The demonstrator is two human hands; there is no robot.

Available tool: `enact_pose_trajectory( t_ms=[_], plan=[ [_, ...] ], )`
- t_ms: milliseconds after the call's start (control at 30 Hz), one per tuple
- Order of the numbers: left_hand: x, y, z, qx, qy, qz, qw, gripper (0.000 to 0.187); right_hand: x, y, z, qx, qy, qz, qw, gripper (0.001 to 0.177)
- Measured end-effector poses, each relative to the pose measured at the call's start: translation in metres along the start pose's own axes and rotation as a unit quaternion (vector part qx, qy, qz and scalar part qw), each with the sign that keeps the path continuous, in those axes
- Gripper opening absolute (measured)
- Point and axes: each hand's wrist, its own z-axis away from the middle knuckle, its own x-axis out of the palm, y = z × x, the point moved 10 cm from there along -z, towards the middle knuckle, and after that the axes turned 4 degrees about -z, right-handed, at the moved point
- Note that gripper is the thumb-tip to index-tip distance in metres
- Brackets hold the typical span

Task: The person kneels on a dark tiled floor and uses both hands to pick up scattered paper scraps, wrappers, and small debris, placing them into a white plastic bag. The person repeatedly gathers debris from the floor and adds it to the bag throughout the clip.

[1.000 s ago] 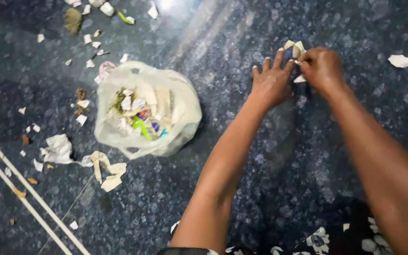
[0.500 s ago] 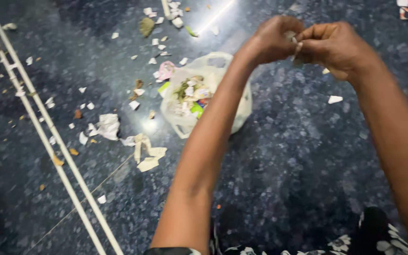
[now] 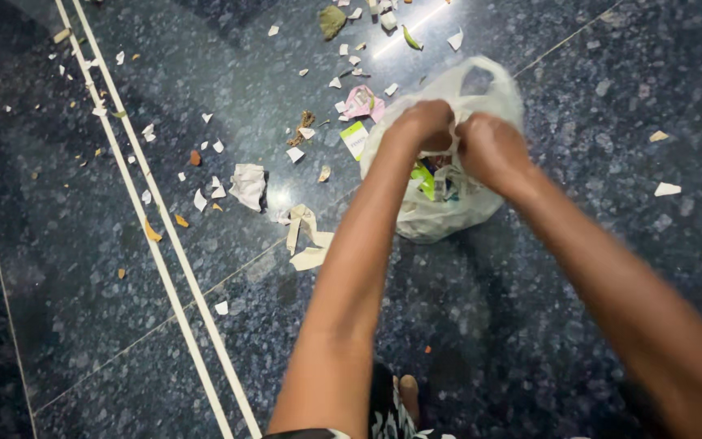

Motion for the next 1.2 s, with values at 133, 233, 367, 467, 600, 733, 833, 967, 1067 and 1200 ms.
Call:
enact_pose_trajectory(
  t_ms=[133,233,367,467,600,733,833,967,1067,1200],
  plan=[
    [0.055,-0.035,-0.008,-0.074,-0.064,0.056,0.994,0.066,0.055,-0.01,0.023,-0.025,-0.031,0.037,0.999,0.044],
    [0.082,-0.039,-0.008,-0.075,-0.088,0.039,0.993,0.084,0.094,0.001,0.024,-0.02,-0.073,0.081,0.994,0.058],
    [0.102,-0.044,0.0,-0.13,-0.096,0.039,0.986,0.083,0.113,0.011,0.011,-0.038,-0.032,0.127,0.991,0.066],
    [0.088,-0.038,0.001,-0.127,-0.072,0.03,0.989,0.083,0.113,0.022,0.006,-0.018,-0.052,0.121,0.991,0.066],
    [0.058,-0.028,0.005,-0.119,-0.044,0.016,0.992,0.095,0.078,0.016,0.007,-0.013,-0.025,0.124,0.992,0.059],
    [0.016,-0.021,0.003,-0.105,0.001,0.026,0.994,0.048,0.026,-0.002,0.014,-0.017,0.032,0.103,0.994,0.042],
    [-0.017,-0.016,0.001,-0.089,-0.002,-0.022,0.996,0.043,-0.014,-0.022,0.02,-0.046,0.08,0.039,0.995,0.035],
    [-0.072,0.009,0.005,-0.088,0.101,-0.031,0.99,0.027,-0.066,-0.03,0.036,-0.093,0.15,0.015,0.984,0.006],
    [-0.115,0.055,0.008,-0.041,0.252,-0.004,0.967,0.016,-0.111,-0.014,0.054,-0.124,0.235,0.015,0.964,0.006],
    [-0.126,0.147,-0.007,0.053,0.358,0.027,0.932,0.011,-0.14,0.058,0.068,-0.041,0.235,0.04,0.97,0.005]
  ],
)
